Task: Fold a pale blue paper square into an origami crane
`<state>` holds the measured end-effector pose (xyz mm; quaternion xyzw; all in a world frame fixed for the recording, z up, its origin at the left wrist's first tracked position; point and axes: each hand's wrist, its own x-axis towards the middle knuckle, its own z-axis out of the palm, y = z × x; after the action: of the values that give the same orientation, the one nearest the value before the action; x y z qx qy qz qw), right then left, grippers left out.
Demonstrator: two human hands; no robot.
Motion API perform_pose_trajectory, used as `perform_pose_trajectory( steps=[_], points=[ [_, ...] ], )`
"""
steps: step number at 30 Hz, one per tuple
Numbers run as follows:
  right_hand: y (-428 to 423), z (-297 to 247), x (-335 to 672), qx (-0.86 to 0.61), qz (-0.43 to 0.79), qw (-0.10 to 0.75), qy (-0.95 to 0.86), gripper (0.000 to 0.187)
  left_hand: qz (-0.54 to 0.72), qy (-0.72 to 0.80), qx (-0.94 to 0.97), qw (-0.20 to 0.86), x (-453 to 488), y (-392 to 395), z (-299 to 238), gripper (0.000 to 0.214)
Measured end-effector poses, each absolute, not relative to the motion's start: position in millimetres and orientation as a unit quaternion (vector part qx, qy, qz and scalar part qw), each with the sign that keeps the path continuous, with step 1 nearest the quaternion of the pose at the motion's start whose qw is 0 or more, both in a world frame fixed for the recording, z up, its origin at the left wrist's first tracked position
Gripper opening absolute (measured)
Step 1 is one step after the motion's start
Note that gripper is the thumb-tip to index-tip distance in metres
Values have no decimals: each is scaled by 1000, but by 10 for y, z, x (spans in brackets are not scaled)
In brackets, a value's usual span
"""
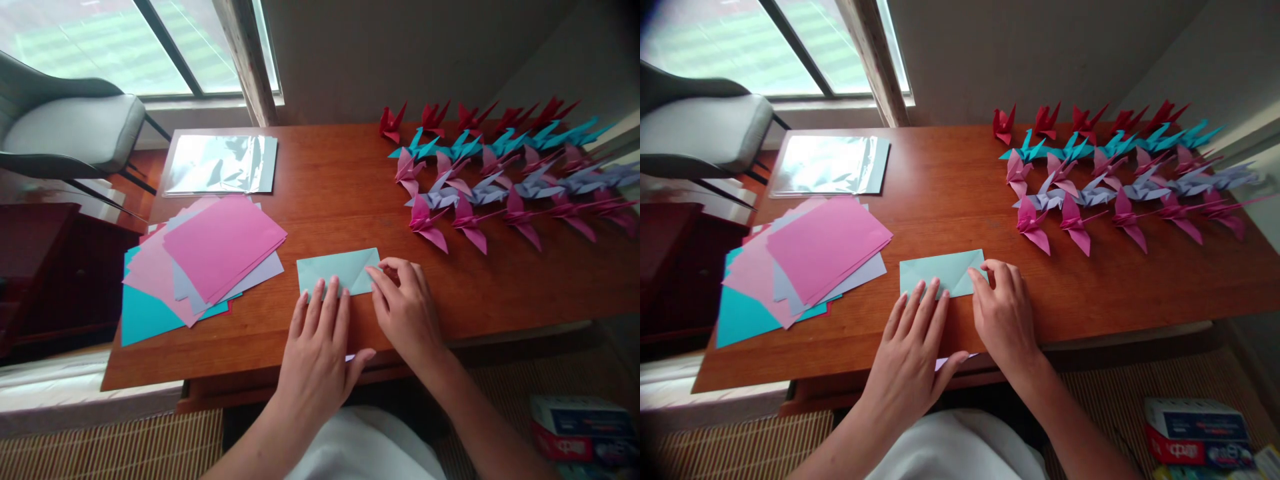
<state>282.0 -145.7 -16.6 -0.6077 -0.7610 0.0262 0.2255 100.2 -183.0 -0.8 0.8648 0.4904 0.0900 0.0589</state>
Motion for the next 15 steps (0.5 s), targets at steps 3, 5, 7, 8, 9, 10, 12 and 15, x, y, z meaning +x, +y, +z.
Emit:
perform_pose_trajectory(
  steps=[3,5,7,8,9,10,12,15],
  points=[
    [-1447,-198,2733,-561,63,248,-787,30,87,487,866,71,1035,-1806,-75,80],
    [-1450,-224,2718,-545,86,246,-797,33,87,484,868,71,1024,-1806,-102,83],
    [-1459,-237,2750,-547,91,235,-798,34,85,481,870,72,1012,-1810,-110,85],
    [-1464,-238,2780,-553,90,231,-796,34,83,481,870,72,1009,-1812,-109,87],
    [-1468,-237,2817,-560,87,228,-792,34,81,482,869,72,1009,-1813,-106,88],
    [-1469,-235,2857,-569,84,229,-785,34,78,483,869,71,1011,-1814,-103,89],
    [-1465,-235,2938,-593,68,239,-766,34,72,486,868,71,1022,-1814,-97,90],
    [-1439,-253,3036,-631,35,253,-733,36,66,489,867,72,1035,-1813,-99,87]
  ],
)
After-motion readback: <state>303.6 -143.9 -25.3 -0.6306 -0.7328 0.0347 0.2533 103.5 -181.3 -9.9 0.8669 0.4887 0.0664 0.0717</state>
